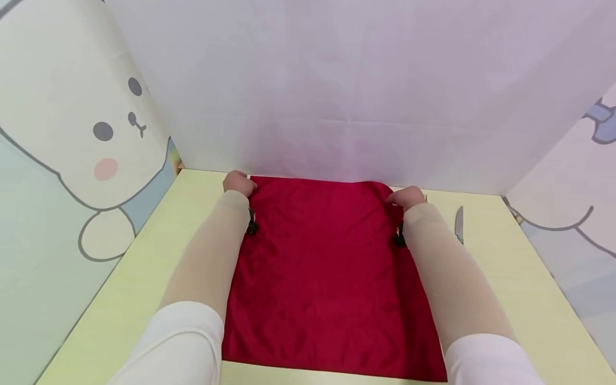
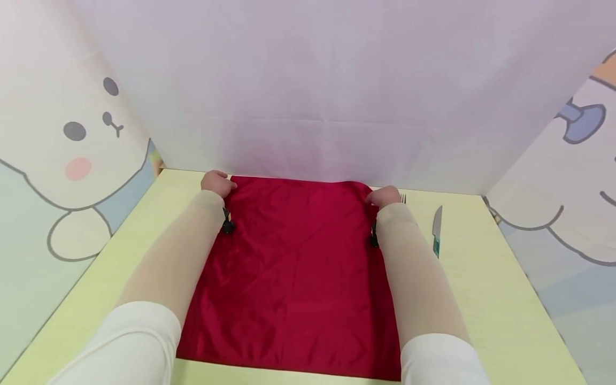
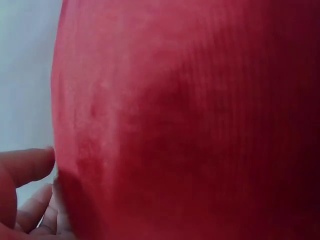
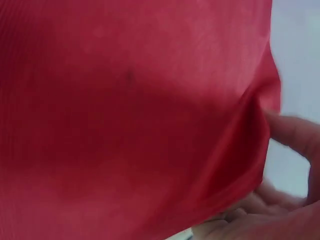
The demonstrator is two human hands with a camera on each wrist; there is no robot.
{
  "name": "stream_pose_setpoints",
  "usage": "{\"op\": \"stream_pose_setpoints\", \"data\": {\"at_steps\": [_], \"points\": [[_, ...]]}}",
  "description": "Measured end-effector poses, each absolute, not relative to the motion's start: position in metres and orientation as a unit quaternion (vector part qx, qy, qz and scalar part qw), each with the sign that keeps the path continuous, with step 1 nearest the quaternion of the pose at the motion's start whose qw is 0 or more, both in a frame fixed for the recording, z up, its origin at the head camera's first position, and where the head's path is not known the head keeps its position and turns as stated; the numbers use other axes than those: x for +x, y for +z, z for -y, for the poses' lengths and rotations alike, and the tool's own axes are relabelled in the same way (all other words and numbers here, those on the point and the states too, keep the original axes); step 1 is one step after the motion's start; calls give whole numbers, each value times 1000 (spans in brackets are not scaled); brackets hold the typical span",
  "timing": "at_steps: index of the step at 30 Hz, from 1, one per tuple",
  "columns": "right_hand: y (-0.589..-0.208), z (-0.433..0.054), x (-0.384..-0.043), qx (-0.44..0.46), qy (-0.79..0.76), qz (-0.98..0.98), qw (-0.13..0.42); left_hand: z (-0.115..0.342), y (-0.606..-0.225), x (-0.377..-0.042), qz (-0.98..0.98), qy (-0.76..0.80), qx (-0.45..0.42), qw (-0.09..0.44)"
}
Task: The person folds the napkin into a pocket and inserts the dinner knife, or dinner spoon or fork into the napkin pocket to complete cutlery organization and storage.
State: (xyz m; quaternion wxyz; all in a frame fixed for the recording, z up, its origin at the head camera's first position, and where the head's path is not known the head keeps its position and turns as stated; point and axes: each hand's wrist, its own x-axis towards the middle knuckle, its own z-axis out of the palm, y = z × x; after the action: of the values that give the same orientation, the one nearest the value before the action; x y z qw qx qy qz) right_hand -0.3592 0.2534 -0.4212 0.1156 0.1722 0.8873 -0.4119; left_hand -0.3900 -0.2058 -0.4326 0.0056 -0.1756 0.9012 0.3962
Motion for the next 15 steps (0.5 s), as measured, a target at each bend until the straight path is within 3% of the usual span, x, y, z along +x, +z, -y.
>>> {"op": "stream_pose_setpoints", "data": {"at_steps": [5,10,15], "points": [[-422,-252,-361,127,-391,-896,167,201,-434,-393,-938,309,-155,23],[-425,-250,-365,111,-443,-879,135,201,-437,-398,-929,324,-169,56],[-424,-252,-367,123,-540,-825,109,202,-434,-404,-924,350,-148,49]]}}
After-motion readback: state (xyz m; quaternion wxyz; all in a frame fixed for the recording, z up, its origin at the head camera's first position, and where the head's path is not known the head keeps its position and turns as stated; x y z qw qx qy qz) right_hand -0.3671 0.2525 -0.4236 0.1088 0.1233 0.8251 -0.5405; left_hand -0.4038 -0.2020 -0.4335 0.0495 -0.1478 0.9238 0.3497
